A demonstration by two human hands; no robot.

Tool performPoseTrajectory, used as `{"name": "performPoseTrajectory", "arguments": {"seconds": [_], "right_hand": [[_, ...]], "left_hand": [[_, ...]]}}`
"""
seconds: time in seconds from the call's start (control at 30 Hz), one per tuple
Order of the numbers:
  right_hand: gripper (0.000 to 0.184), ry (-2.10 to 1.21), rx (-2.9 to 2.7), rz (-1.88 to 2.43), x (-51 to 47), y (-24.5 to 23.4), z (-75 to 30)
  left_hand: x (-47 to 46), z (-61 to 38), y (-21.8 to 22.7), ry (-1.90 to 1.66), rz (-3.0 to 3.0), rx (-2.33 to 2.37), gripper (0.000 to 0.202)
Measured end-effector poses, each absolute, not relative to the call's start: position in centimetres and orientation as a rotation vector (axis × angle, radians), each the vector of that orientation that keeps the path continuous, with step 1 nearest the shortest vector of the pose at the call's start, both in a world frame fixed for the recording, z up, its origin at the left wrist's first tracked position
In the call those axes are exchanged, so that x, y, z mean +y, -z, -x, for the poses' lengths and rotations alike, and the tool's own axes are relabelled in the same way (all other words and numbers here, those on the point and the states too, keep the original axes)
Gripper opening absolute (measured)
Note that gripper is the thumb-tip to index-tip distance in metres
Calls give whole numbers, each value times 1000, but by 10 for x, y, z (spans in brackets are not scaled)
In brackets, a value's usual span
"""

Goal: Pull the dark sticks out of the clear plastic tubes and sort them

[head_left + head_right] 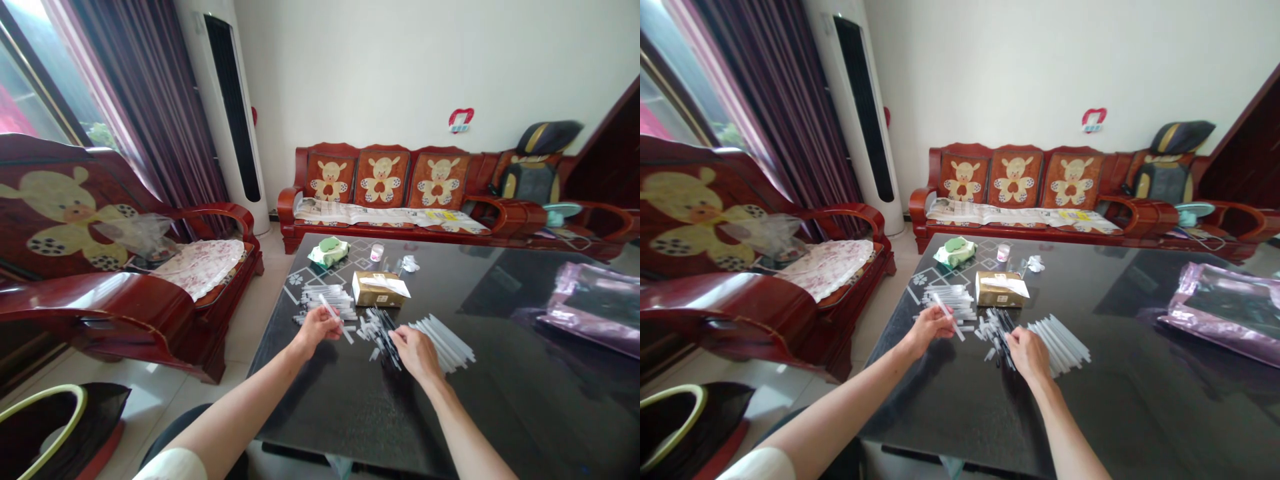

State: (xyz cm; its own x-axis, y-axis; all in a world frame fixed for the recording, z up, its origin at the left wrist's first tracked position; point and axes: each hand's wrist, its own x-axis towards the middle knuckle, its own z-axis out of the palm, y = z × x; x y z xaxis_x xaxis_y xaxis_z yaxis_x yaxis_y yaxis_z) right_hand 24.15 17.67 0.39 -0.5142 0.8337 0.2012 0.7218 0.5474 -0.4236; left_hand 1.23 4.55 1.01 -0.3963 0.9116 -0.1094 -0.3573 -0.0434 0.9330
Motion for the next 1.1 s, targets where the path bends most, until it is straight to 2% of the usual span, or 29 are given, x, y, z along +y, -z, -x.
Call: {"name": "performPoseTrajectory", "arguments": {"seconds": [0.07, 0.23, 0.3, 0.37, 0.5, 0.73, 0.9, 1.0, 1.1], "right_hand": [[36, -608, -2340, 1157, 166, -7, -235], [47, -1695, -2026, 928, 123, -7, -207], [46, -1932, -1906, 835, 111, -5, -199], [43, -2034, -1854, 787, 107, -3, -198], [39, -2142, -1829, 781, 110, 0, -203], [53, -2303, -1682, 702, 105, -6, -199], [44, -2356, -1699, 728, 108, -10, -202], [41, -2106, -1898, 788, 110, -12, -201], [41, -1521, -2236, 737, 109, -15, -198]], "left_hand": [[45, -19, -10, -1592, -696, 1227, 41], [43, -40, -9, -1512, -752, 1127, 41], [42, -45, -10, -1492, -791, 1107, 40], [42, -44, -13, -1505, -796, 1125, 42], [44, -29, -20, -1616, -758, 1217, 41], [44, -25, -18, -1492, -848, 1143, 41], [44, -27, -19, -1456, -831, 1260, 41], [44, -26, -22, -1461, -798, 1332, 40], [45, -26, -23, -1466, -774, 1364, 40]]}}
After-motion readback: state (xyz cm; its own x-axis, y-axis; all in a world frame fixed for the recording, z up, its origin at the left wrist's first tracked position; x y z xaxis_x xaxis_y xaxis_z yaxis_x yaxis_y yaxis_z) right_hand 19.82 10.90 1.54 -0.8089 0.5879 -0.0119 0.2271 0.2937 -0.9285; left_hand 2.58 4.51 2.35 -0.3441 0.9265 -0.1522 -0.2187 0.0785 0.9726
